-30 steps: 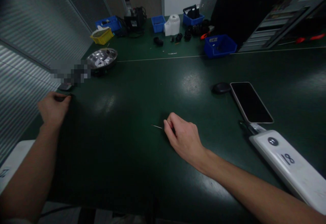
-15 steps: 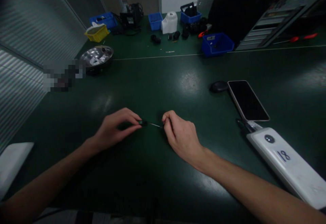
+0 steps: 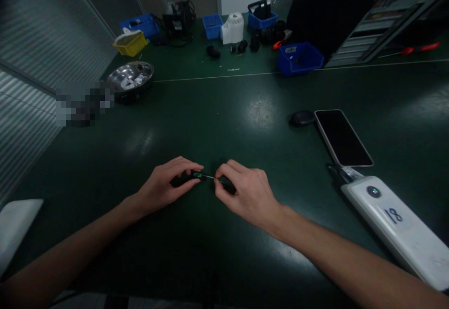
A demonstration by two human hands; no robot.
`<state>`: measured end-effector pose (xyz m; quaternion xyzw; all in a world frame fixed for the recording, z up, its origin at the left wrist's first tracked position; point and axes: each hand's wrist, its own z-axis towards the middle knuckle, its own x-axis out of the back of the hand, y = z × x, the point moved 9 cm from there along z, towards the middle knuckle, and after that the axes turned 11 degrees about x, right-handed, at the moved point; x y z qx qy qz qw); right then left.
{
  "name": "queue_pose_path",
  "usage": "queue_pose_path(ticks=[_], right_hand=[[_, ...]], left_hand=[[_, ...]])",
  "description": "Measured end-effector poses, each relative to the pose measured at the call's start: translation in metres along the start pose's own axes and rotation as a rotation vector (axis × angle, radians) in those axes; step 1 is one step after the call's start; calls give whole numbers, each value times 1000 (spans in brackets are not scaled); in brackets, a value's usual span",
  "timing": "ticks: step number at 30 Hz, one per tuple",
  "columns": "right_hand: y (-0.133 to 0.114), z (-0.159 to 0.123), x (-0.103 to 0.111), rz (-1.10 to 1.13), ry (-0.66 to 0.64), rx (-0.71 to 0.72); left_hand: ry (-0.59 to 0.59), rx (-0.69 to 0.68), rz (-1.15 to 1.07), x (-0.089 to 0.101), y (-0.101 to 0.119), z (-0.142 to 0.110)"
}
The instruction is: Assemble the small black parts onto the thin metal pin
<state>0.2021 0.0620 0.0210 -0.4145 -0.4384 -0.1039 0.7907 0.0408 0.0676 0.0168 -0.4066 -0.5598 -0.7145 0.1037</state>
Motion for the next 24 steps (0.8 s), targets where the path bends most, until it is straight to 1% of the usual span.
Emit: queue_pose_path(ticks=[5,9,14,18,20,24], right_hand=[[-1,0,-3,-45,-24,11],[-2,-1,-5,-55,-29,36],[-4,-2,-6,-6,-23,64],[-5,-1,-5,47,-18,82],[-7,-1,-7,42,-31,97],[-13,-2,-13,-65,-108,145]], left_hand=[[4,-50,-7,0,5,0],[29,-99,4,2,7,-1],[43,-155,-21,2,7,-4],[54,-167,-46,5,7,-4],[57,-171,-22,5,10,-4],[36,-218,87,-2,19,-6]])
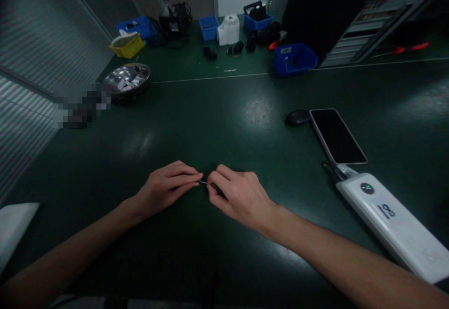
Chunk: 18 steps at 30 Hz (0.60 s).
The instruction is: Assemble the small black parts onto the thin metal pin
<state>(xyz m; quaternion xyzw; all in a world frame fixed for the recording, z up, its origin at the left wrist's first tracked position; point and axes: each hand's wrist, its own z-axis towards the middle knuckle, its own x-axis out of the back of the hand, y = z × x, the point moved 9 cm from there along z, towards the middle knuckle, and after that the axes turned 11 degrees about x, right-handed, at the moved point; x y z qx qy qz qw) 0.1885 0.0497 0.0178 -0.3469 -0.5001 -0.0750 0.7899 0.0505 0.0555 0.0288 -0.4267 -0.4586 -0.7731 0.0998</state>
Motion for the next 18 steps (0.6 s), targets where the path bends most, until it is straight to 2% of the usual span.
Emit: queue_pose_path(ticks=[6,10,14,18], right_hand=[[-7,2,-2,-38,-38,37],[-4,1,2,9,8,26],[3,-1,7,30,70,-35],[5,-2,6,-67,55,-65]], left_hand=[[-11,-65,11,-5,8,-1],[1,-28,-10,-3,6,0],[-74,38,-5,-7,2,1],[-143,56,87,-14,2,1]])
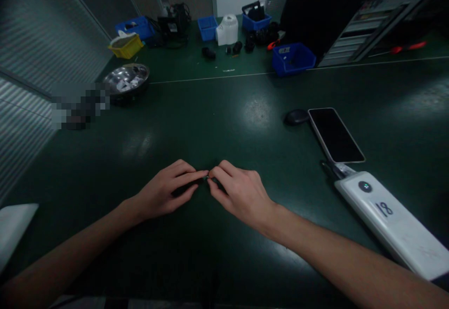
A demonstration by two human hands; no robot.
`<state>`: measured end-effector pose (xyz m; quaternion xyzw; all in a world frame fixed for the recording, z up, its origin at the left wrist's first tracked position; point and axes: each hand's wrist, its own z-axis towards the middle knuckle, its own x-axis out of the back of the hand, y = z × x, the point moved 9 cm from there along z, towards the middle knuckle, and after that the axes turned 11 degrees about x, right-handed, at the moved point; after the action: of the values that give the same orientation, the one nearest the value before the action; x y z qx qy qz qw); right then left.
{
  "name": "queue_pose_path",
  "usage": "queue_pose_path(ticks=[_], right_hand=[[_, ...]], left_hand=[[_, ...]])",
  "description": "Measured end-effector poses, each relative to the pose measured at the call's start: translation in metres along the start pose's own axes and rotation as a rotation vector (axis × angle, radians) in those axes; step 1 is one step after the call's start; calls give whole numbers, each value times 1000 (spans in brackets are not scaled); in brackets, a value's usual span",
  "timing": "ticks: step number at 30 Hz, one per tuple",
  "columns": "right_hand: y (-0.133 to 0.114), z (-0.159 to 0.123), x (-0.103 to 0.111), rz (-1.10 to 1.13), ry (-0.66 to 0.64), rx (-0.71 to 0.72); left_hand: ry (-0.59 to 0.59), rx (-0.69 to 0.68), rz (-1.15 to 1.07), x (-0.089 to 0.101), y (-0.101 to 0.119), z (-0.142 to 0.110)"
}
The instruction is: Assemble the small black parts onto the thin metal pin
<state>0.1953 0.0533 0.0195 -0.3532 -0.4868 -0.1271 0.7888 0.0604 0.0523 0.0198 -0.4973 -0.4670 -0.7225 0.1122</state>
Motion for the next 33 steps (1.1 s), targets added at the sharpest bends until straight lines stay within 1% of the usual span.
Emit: queue_pose_path(ticks=[4,8,11,13,18,20,21,22,24,26,27,29,31,33], right_hand=[[1,-2,-2,-112,-12,-22],[5,-3,2,-161,12,-73],[7,-4,3,-147,20,-101],[8,-3,3,-126,24,-113],[12,-2,7,-75,65,-159],[13,-1,9,-45,78,-168],[14,-1,9,-30,78,-171],[14,-1,9,-18,77,-171],[15,-2,10,8,78,-169],[16,-3,12,28,86,-167],[16,-3,12,35,88,-166],[16,-4,12,43,89,-167],[16,-3,12,48,96,-161],[15,-3,13,53,109,-155]], left_hand=[[-24,1,85,-3,1,1],[-32,8,37,2,0,0],[-38,-15,-18,5,-1,-1],[-26,-54,-7,5,1,-3],[-44,-116,132,-6,4,-7],[-39,-126,184,-4,0,-7],[-26,-119,194,0,-5,-7],[-5,-95,191,7,-13,-6],[66,17,166,29,-42,-5],[177,188,155,61,-83,-9],[248,279,167,79,-106,-15],[378,475,229,116,-153,-36],[473,683,302,150,-196,-66],[563,803,339,178,-226,-99]])
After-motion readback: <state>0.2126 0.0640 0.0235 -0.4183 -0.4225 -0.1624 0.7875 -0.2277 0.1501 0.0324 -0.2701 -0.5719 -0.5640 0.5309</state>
